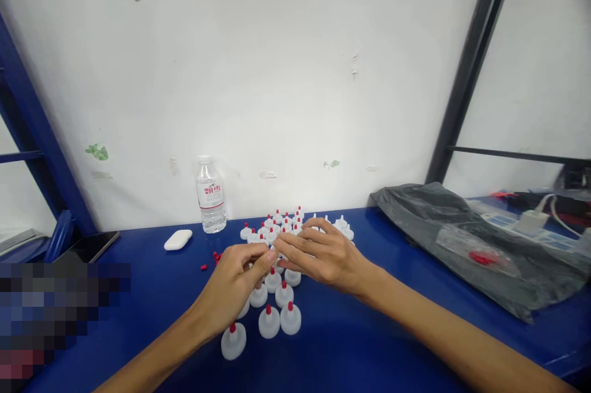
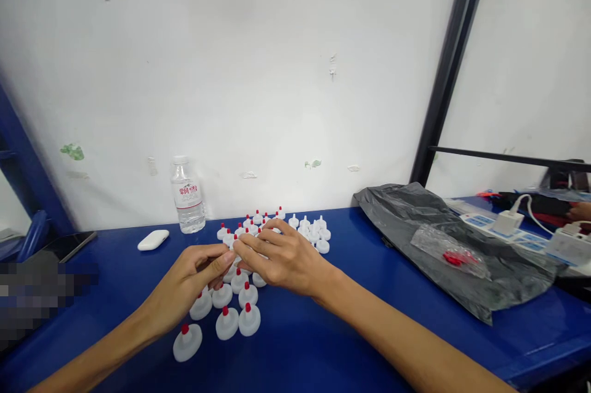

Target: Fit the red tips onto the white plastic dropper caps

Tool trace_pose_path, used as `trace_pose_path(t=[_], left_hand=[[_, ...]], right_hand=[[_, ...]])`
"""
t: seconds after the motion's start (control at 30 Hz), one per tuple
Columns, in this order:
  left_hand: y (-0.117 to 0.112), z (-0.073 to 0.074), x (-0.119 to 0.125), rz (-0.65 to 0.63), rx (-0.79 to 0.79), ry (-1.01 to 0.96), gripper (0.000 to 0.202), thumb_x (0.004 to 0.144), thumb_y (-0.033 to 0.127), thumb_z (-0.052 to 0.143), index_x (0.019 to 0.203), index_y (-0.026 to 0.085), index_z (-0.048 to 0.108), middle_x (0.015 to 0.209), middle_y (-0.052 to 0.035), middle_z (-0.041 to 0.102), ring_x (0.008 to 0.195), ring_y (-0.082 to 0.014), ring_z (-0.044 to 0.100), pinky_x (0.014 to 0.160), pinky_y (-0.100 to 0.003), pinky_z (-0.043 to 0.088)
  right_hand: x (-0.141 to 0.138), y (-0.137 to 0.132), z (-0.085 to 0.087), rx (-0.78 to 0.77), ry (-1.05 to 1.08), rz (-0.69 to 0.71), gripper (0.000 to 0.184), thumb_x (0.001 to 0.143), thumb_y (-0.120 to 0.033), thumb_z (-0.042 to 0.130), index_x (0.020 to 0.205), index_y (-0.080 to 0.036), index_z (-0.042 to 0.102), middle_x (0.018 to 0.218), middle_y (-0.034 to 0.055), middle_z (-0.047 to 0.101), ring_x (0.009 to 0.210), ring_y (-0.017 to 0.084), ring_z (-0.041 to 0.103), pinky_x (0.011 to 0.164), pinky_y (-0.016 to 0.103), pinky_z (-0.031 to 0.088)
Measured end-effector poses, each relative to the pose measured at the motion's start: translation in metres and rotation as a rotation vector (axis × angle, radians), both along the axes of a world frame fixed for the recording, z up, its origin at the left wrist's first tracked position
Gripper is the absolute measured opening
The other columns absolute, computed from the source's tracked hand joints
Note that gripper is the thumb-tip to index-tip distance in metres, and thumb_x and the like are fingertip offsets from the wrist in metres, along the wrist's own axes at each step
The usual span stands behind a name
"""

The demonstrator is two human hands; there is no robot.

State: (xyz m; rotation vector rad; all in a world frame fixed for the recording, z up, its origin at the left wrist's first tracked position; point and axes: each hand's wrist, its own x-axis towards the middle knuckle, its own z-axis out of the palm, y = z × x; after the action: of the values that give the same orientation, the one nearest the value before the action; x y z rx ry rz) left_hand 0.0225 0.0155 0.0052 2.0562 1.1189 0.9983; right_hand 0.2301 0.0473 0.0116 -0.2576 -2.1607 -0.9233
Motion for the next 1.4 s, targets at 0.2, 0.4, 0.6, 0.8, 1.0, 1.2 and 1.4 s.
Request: trace_pose_path(t=[0.2,0.4,0.6,0.8,1.0,1.2,1.4], left_hand=[[0.021,0.015,-0.043,0.216,-0.025,-0.148,0.045,0.094,0.054,0.041,0.063,0.021,0.043,0.052,0.0047,0.041,0.050,-0.0127,0.042,0.051,-0.025,0.032],[0.056,0.004,-0.093,0.606,0.260,0.556,0.037,0.093,0.047,0.039,0.092,0.022,0.067,0.094,-0.0058,0.070,0.086,-0.0254,0.062,0.071,-0.033,0.042],[0.066,-0.017,-0.095,0.486,0.219,0.658,0.040,0.094,0.040,0.038,0.107,0.021,0.071,0.112,-0.0098,0.070,0.106,-0.0283,0.064,0.087,-0.037,0.047],[0.064,-0.009,-0.097,0.535,0.160,0.671,0.040,0.091,0.038,0.043,0.119,0.020,0.067,0.106,-0.0083,0.075,0.102,-0.0305,0.067,0.079,-0.037,0.049],[0.065,-0.011,-0.101,0.558,0.158,0.729,0.037,0.090,0.038,0.043,0.107,0.022,0.072,0.108,-0.0085,0.075,0.103,-0.0322,0.067,0.079,-0.038,0.049],[0.072,-0.022,-0.107,0.539,0.143,0.746,0.036,0.087,0.035,0.046,0.107,0.022,0.072,0.111,-0.0090,0.074,0.106,-0.0316,0.066,0.083,-0.039,0.050],[0.071,-0.021,-0.104,0.491,0.114,0.734,0.029,0.086,0.033,0.047,0.096,0.024,0.073,0.101,-0.0064,0.076,0.095,-0.0286,0.068,0.081,-0.037,0.049]], right_hand=[[0.058,0.044,0.004,-0.079,0.172,-0.299,0.012,0.096,-0.017,0.057,0.105,-0.018,0.066,0.113,0.0077,0.074,0.088,0.019,0.066,0.092,0.039,0.044],[0.090,0.079,-0.006,-0.530,0.329,-0.535,0.013,0.094,-0.029,0.059,0.103,-0.021,0.065,0.090,0.0042,0.073,0.083,0.021,0.065,0.095,0.040,0.040],[0.090,0.079,-0.006,-0.651,0.318,-0.616,0.017,0.093,-0.036,0.058,0.092,-0.022,0.068,0.103,0.0050,0.069,0.095,0.021,0.063,0.087,0.033,0.042],[0.119,0.091,0.000,-0.812,0.342,-0.844,0.023,0.094,-0.033,0.053,0.097,-0.017,0.070,0.086,0.0071,0.071,0.074,0.018,0.064,0.067,0.027,0.040],[0.138,0.100,-0.012,-0.977,0.256,-0.980,0.017,0.084,-0.025,0.061,0.089,-0.017,0.075,0.087,0.0101,0.074,0.079,0.022,0.067,0.063,0.027,0.038],[0.136,0.099,-0.013,-1.067,0.215,-0.958,0.035,0.087,-0.047,0.059,0.085,-0.018,0.077,0.077,0.0111,0.073,0.075,0.023,0.067,0.060,0.027,0.037],[0.114,0.083,0.005,-0.925,0.324,-0.861,0.051,0.101,-0.045,0.034,0.085,-0.016,0.073,0.072,0.0103,0.071,0.064,0.021,0.063,0.059,0.028,0.035]])
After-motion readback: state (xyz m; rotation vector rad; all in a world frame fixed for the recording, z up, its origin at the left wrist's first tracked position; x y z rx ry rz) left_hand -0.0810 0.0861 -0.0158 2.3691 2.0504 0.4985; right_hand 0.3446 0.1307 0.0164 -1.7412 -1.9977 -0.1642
